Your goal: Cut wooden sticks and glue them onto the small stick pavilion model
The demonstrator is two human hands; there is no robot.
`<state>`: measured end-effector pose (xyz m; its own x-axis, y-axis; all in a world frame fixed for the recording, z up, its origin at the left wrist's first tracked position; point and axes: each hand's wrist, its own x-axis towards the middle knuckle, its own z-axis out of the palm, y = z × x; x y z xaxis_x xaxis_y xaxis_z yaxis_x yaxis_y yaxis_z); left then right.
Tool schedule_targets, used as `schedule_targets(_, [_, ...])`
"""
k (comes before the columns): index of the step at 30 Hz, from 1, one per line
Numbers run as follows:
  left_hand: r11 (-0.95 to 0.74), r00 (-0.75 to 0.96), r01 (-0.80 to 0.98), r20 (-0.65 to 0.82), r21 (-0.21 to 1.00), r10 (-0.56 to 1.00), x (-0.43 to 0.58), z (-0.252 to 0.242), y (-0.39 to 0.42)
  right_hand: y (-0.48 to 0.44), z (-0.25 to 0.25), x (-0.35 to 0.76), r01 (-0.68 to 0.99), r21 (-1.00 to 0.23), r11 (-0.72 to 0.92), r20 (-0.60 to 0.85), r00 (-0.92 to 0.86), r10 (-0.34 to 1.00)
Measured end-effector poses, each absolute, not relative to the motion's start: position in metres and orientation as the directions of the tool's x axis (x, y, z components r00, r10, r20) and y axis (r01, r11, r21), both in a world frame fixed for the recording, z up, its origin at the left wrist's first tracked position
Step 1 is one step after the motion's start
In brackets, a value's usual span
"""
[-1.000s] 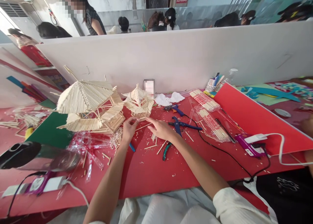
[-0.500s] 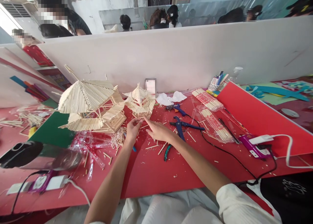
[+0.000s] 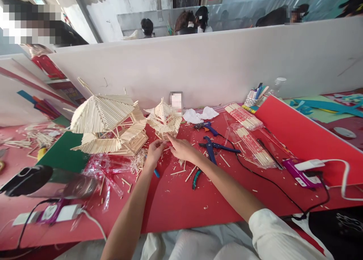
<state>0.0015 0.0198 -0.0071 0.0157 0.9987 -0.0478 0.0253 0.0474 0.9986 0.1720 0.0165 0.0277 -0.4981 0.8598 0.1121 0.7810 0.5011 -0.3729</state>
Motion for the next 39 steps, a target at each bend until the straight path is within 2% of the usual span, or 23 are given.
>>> schedule_targets(7, [-0.008,-0.067,0.103,0.015,0.995,0.998,0.001,-0.004,0.022,0.018,0.025,0.172,0.784,-0.359,0.506,0.129,-0.496,0.859])
schedule_targets(14, [0.004,-0.065,0.104,0.003,0.995,0.998,0.001,-0.008,0.025,0.017,0.031,0.175,0.792,-0.361,0.492,0.108,-0.488,0.866])
schedule_targets(18, [0.004,-0.073,0.084,0.002,0.996,0.997,0.002,-0.005,0.021,0.009,0.038,0.179,0.764,-0.401,0.505,0.118,-0.504,0.856])
schedule_targets(23, [-0.170,-0.033,0.125,0.175,0.978,0.984,0.010,0.005,0.013,-0.011,0.039,0.185,0.733,-0.442,0.518,0.135,-0.516,0.846])
schedule_targets(25, [-0.195,-0.038,0.090,0.199,0.977,0.979,0.013,0.006,0.010,-0.017,0.039,0.187,0.726,-0.461,0.511,0.126,-0.516,0.847])
schedule_targets(33, [-0.062,-0.066,-0.254,0.047,0.965,0.997,0.028,0.001,0.003,-0.026,0.042,0.189,0.664,-0.564,0.491,0.169,-0.490,0.855])
schedule_targets(39, [-0.073,-0.079,-0.267,0.054,0.961,0.995,0.036,0.005,-0.001,-0.024,0.040,0.198,0.669,-0.576,0.470,0.253,-0.401,0.881])
